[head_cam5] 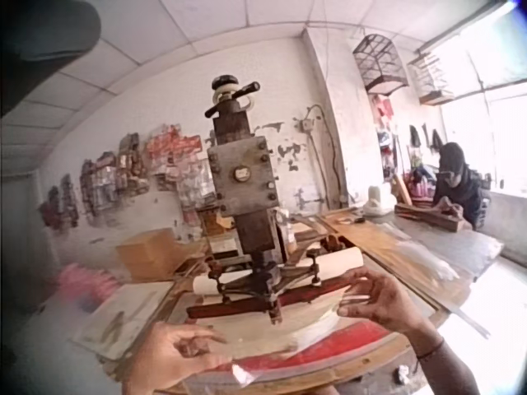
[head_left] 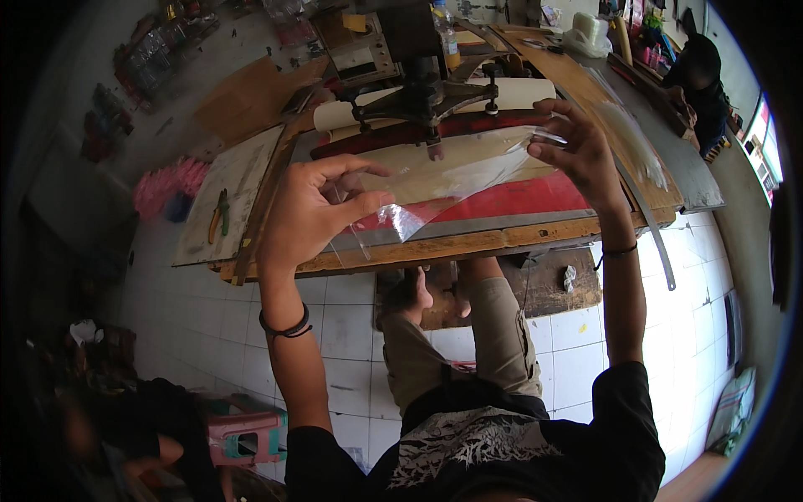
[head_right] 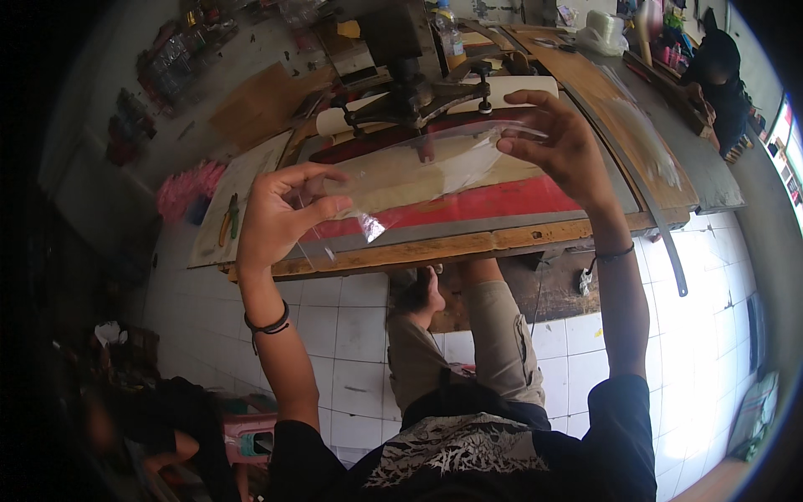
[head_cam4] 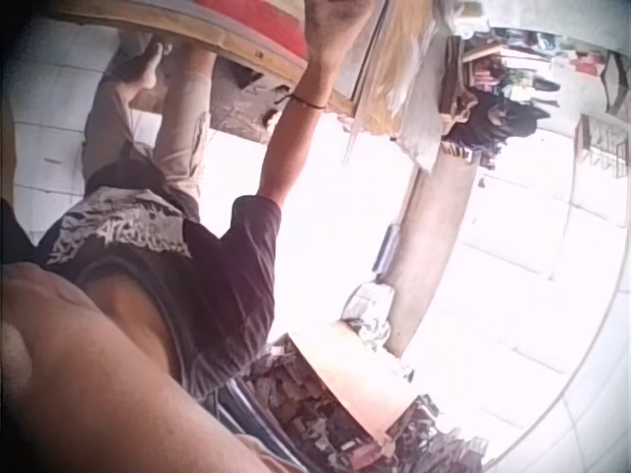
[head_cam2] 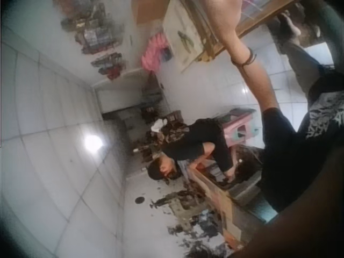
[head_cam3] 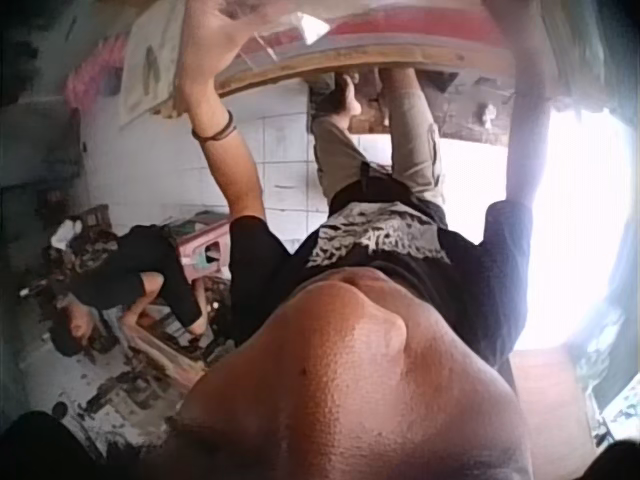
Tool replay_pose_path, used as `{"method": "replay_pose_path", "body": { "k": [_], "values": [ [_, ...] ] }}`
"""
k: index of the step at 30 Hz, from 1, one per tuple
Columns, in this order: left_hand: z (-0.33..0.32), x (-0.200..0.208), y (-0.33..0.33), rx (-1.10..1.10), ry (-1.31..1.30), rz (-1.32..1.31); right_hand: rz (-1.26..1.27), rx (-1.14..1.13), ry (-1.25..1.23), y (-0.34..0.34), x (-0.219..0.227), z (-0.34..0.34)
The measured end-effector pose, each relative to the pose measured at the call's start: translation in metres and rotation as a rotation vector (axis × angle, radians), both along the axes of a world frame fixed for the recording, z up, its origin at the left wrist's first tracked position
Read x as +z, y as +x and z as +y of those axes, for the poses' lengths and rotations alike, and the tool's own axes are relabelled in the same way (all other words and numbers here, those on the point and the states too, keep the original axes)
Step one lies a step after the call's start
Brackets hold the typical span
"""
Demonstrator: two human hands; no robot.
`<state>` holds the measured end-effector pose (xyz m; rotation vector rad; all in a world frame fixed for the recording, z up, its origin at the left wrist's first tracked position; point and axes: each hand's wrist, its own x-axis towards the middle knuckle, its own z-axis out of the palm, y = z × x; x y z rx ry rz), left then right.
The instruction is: The person places a plastic sheet onto a workbench, aligns it under a manual sealing machine, and then picks up and examines the sealed plastic bag.
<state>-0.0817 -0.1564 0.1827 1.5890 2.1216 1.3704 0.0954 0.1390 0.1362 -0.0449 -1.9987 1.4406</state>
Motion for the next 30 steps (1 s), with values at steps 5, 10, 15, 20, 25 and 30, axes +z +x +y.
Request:
{"method": "replay_pose_path", "body": {
  "k": [5, 10, 15, 20, 25, 30],
  "values": [
    [-0.012, 0.011, 0.012, -0.012, -0.099, -0.057, 0.135, -0.010, -0.014, 0.003, 0.008, -0.005],
    [-0.016, 0.008, 0.014, -0.143, 0.058, -0.174, 0.131, 0.010, -0.034, 0.012, 0.017, -0.021],
    [-0.027, 0.021, 0.011, -0.110, 0.012, -0.183, 0.059, 0.021, -0.067, 0.019, 0.025, -0.041],
    [-0.033, 0.012, -0.001, -0.039, 0.056, -0.218, 0.050, 0.170, -0.089, 0.020, 0.021, -0.049],
    [-0.036, 0.005, -0.009, -0.026, 0.085, -0.273, 0.072, 0.234, -0.075, 0.020, 0.025, -0.062],
    [-0.036, 0.009, -0.007, -0.133, 0.092, -0.357, 0.041, 0.219, -0.043, 0.022, 0.027, -0.059]
  ]
}}
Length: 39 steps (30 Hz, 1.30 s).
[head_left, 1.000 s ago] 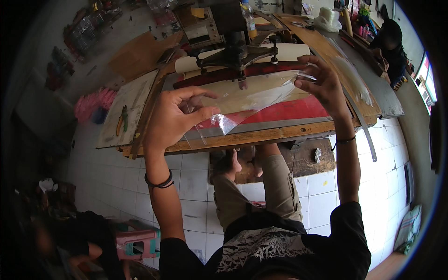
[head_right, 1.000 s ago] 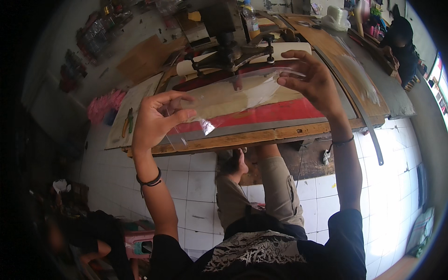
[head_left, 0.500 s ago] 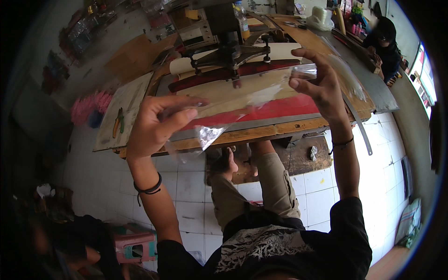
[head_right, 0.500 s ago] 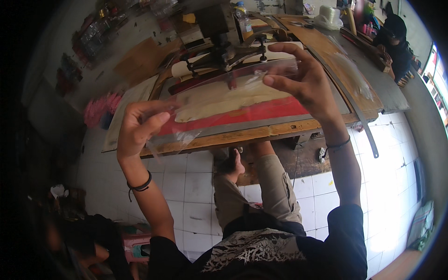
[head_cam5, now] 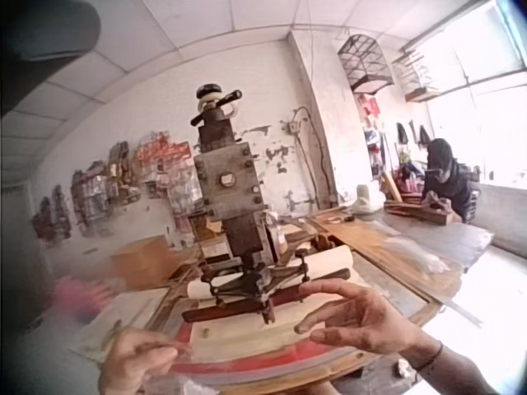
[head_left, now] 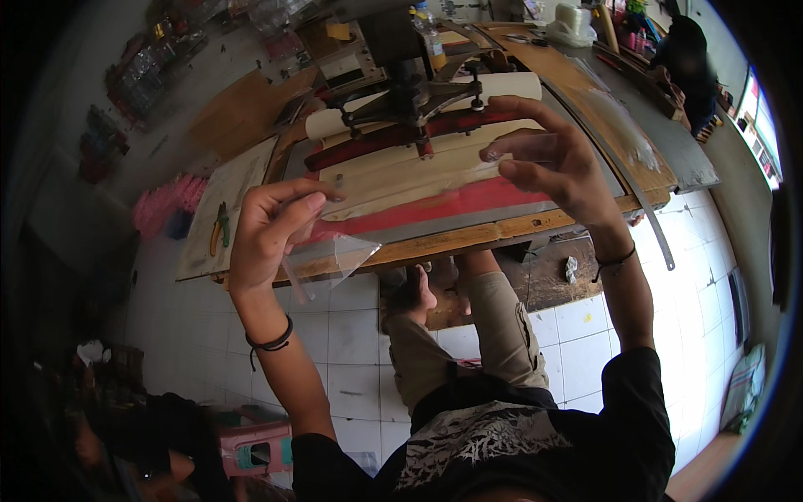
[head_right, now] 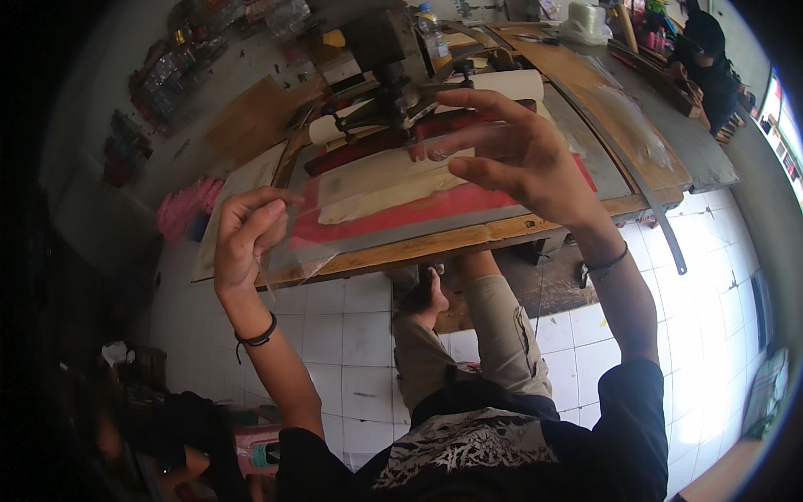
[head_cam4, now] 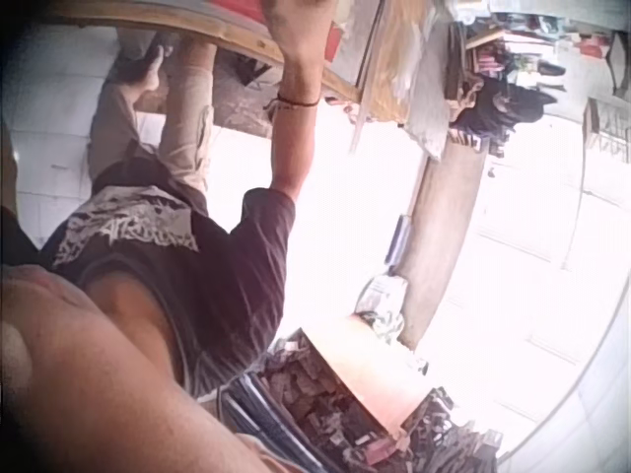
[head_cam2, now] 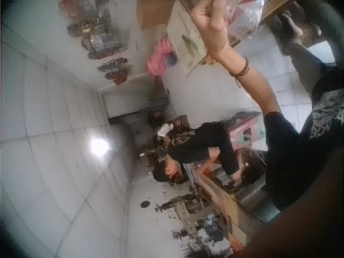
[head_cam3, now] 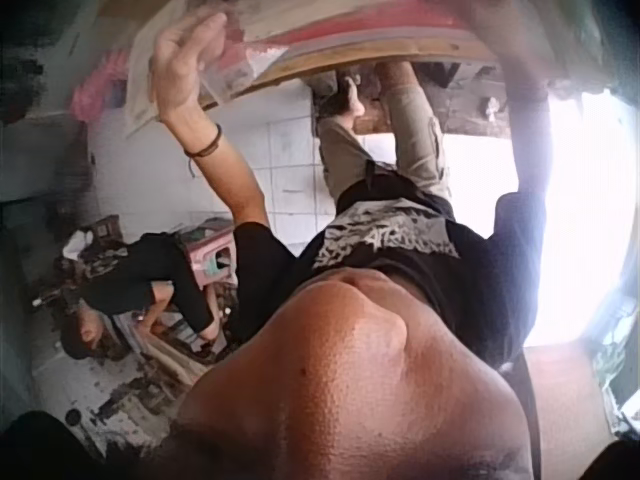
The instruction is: The person places a plastic sheet onto a workbench, aligns it under a manual sealing machine, and then picks up and examines the sealed plastic bag.
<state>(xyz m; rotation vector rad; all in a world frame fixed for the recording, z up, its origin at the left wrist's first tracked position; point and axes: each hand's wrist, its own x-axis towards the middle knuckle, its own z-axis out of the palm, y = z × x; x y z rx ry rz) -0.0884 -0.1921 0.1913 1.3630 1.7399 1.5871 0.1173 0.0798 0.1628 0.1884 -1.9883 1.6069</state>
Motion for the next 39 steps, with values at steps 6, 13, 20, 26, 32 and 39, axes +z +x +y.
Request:
{"method": "replay_pose_path", "body": {
  "k": [6, 13, 20, 26, 32, 39],
  "values": [
    [-0.001, 0.005, 0.007, -0.016, -0.034, 0.014, -0.035, -0.022, 0.023, 0.000, 0.004, 0.007],
    [0.000, 0.002, 0.007, -0.033, -0.011, 0.054, -0.064, -0.162, 0.073, -0.004, 0.000, 0.014],
    [0.011, -0.009, -0.007, 0.142, -0.054, 0.135, -0.117, -0.242, 0.043, -0.007, -0.010, 0.032],
    [0.065, -0.072, -0.056, 0.275, -0.198, 0.100, -0.280, -0.218, -0.023, -0.027, -0.071, 0.096],
    [0.132, -0.137, -0.083, 0.340, -0.283, 0.270, -0.479, -0.398, 0.208, -0.067, -0.122, 0.151],
    [0.157, -0.170, -0.119, 0.422, -0.275, 0.516, -0.722, -0.421, 0.146, -0.096, -0.120, 0.169]
  ]
}}
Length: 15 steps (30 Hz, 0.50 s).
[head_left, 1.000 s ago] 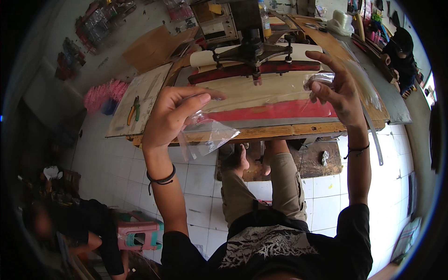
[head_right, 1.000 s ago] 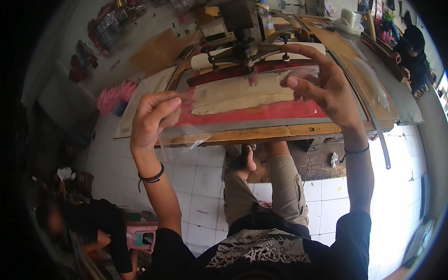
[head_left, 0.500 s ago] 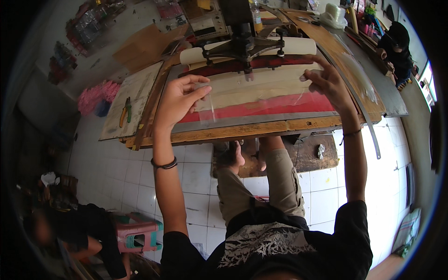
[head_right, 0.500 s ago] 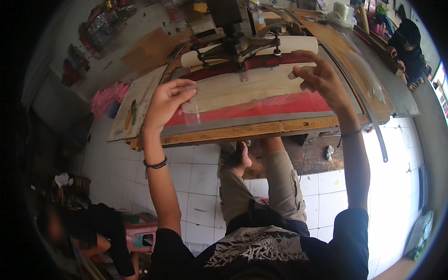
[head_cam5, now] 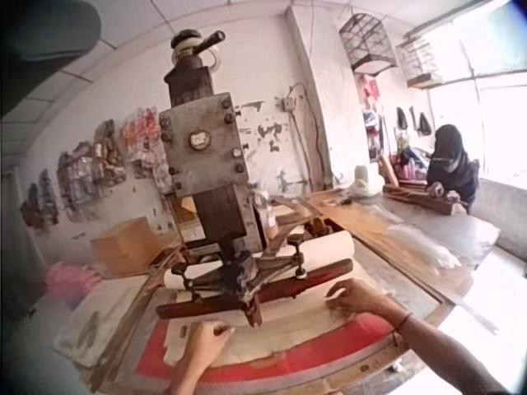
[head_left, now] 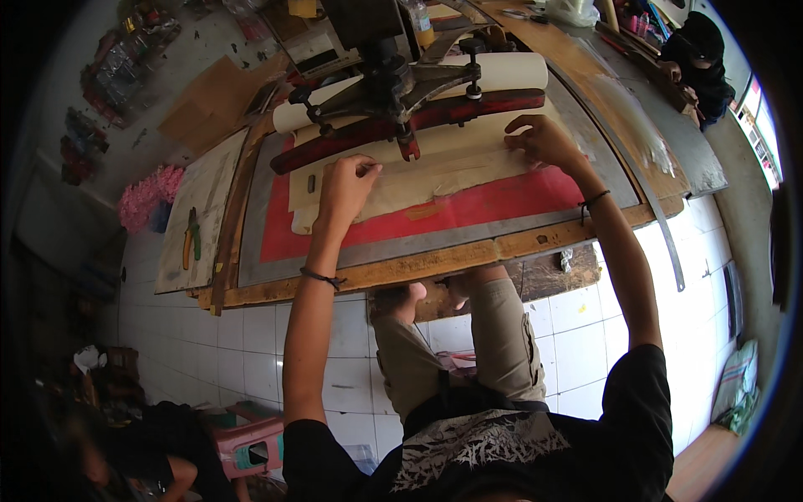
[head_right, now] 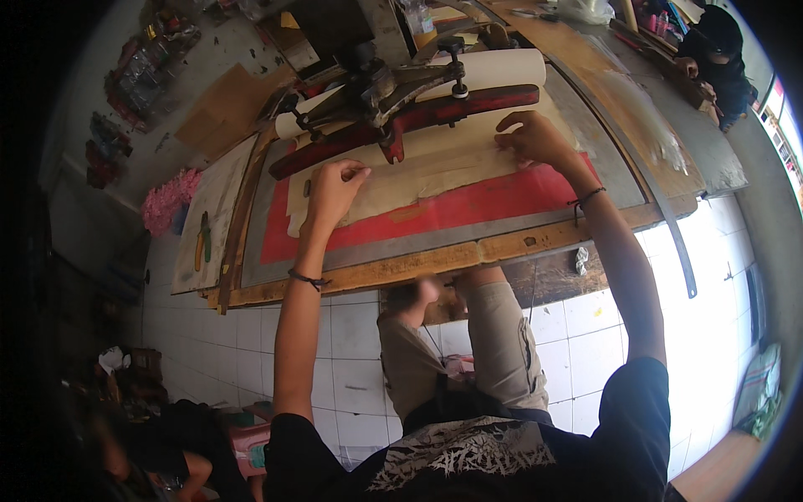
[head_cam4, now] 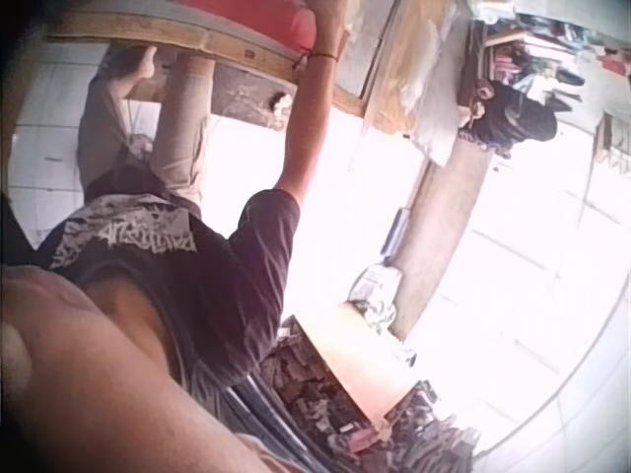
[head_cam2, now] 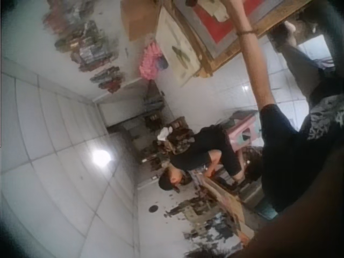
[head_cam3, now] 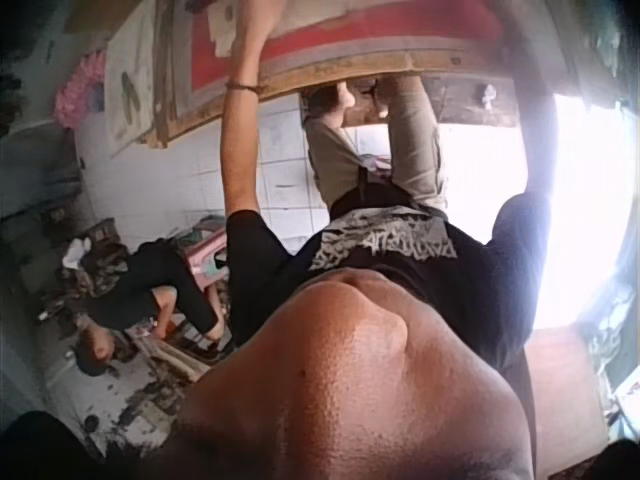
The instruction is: The person places a plastic sheet onto a workbench, aligns it under a manual sealing machine, and then picks up and examines the sealed plastic bag.
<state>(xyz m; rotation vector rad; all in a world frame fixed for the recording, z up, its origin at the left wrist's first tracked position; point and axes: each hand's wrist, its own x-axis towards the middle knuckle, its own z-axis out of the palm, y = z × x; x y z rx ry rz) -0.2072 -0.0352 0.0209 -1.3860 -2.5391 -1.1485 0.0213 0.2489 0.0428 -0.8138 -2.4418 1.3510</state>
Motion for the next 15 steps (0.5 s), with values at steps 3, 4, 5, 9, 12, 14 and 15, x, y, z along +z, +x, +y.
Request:
{"method": "replay_pose_path", "body": {
  "k": [3, 4, 5, 9, 12, 14, 15],
  "values": [
    [0.000, 0.013, -0.005, -0.042, -0.140, 0.006, 0.023, -0.042, 0.112, -0.008, -0.008, 0.010],
    [-0.003, 0.013, -0.011, -0.085, -0.170, 0.052, 0.058, -0.040, 0.182, -0.011, -0.013, 0.013],
    [-0.007, 0.013, -0.017, -0.129, -0.199, 0.098, 0.093, -0.037, 0.253, -0.014, -0.018, 0.015],
    [-0.019, 0.020, 0.005, -0.127, -0.293, 0.232, 0.169, 0.013, 0.723, 0.012, -0.013, -0.002],
    [-0.028, 0.010, 0.019, -0.157, -0.322, 0.269, 0.120, 0.129, 0.815, 0.010, -0.006, -0.029],
    [-0.027, 0.004, 0.018, -0.210, -0.350, 0.264, 0.040, 0.303, 0.888, 0.010, -0.007, -0.037],
    [-0.023, 0.002, 0.012, -0.215, -0.359, 0.293, 0.043, 0.330, 0.858, 0.006, -0.013, -0.035]
  ]
}}
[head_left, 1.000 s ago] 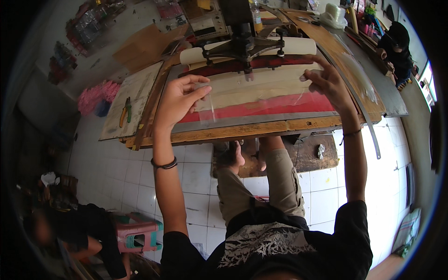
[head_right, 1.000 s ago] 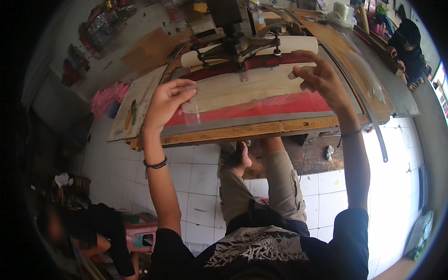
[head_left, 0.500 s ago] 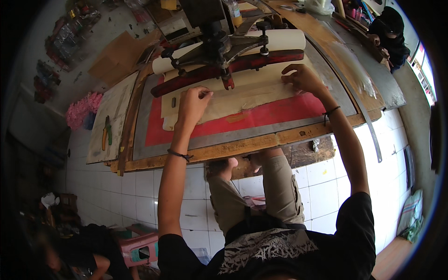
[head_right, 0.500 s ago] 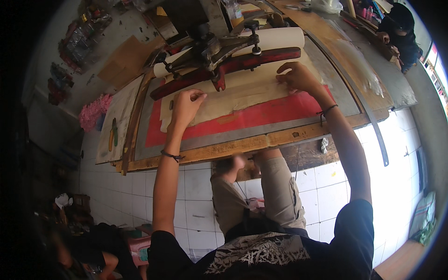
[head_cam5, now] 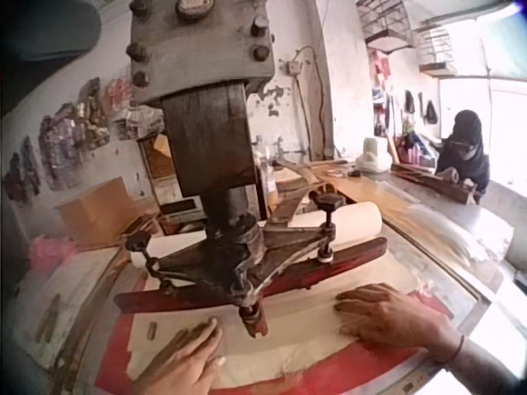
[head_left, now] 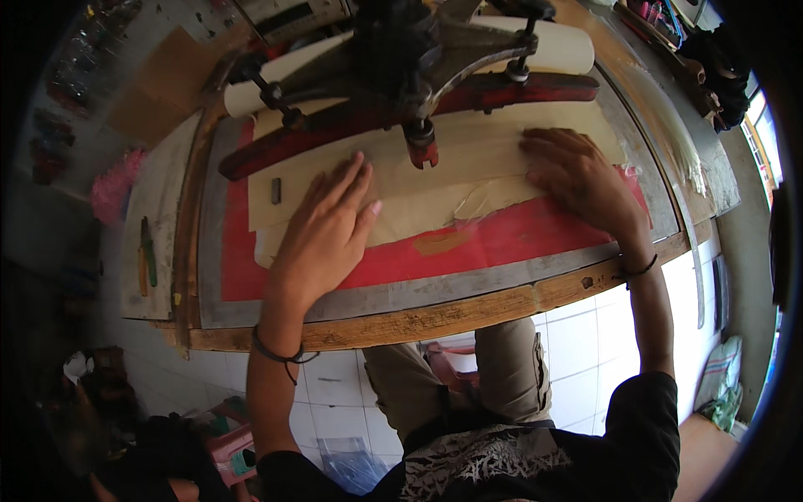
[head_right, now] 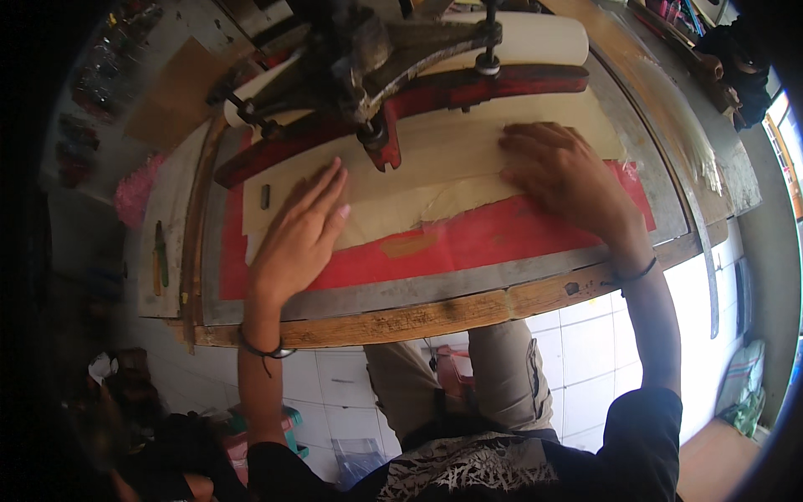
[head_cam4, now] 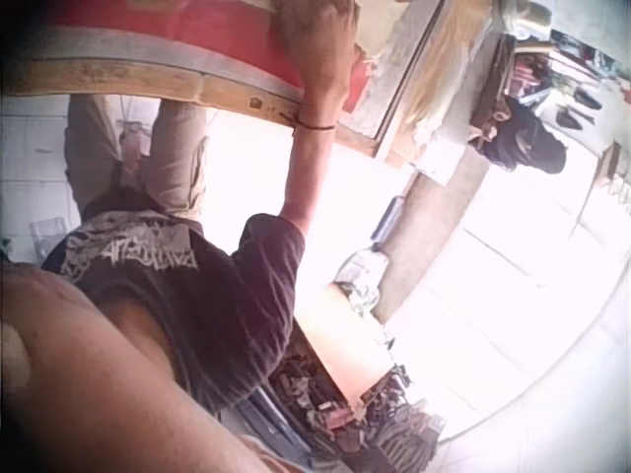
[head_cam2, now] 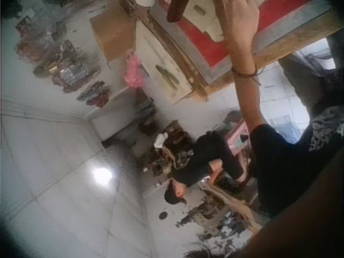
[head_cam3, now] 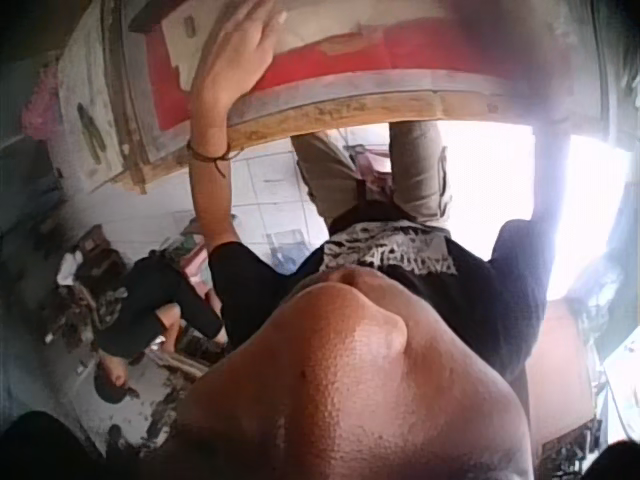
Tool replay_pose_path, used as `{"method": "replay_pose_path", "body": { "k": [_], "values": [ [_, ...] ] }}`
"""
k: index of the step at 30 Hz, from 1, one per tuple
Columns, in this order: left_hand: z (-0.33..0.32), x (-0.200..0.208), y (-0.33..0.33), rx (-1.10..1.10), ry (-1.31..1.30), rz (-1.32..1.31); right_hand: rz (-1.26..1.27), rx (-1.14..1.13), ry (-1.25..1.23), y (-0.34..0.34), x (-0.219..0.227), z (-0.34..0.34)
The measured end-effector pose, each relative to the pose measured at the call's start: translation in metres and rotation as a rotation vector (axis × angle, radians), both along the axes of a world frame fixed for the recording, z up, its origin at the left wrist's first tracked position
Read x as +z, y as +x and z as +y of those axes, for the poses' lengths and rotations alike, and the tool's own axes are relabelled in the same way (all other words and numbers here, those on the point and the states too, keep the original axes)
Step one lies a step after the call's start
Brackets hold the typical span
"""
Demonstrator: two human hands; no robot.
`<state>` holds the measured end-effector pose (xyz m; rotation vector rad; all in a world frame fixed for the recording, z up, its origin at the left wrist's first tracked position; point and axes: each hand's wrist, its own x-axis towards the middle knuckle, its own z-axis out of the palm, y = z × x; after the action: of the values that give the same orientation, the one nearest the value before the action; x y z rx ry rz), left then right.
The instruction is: The person places a plastic sheet onto a workbench, aligns it under a manual sealing machine, and then picks up and examines the sealed plastic bag.
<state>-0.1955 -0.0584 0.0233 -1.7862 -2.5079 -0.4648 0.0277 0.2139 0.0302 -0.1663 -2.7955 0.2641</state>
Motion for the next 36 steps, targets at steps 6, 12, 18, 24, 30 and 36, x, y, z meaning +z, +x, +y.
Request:
{"method": "replay_pose_path", "body": {
  "k": [6, 12, 18, 24, 30, 36],
  "values": [
    [0.013, -0.012, -0.016, -0.012, -0.050, 0.047, -0.063, -0.097, 0.070, -0.007, -0.005, 0.001],
    [0.012, -0.007, -0.016, 0.013, -0.038, -0.001, -0.085, -0.133, -0.044, -0.010, -0.006, 0.000],
    [0.006, -0.002, -0.013, 0.014, -0.015, -0.104, -0.117, -0.107, -0.020, -0.007, -0.003, 0.005],
    [0.011, -0.008, -0.016, 0.003, 0.007, -0.030, -0.118, -0.116, 0.010, -0.007, -0.002, 0.005],
    [0.009, -0.011, -0.016, -0.003, 0.042, -0.021, -0.134, -0.147, -0.014, -0.011, 0.000, -0.002],
    [0.004, -0.021, -0.020, -0.021, 0.138, 0.046, -0.135, -0.153, -0.066, -0.014, -0.002, -0.003]
  ]
}}
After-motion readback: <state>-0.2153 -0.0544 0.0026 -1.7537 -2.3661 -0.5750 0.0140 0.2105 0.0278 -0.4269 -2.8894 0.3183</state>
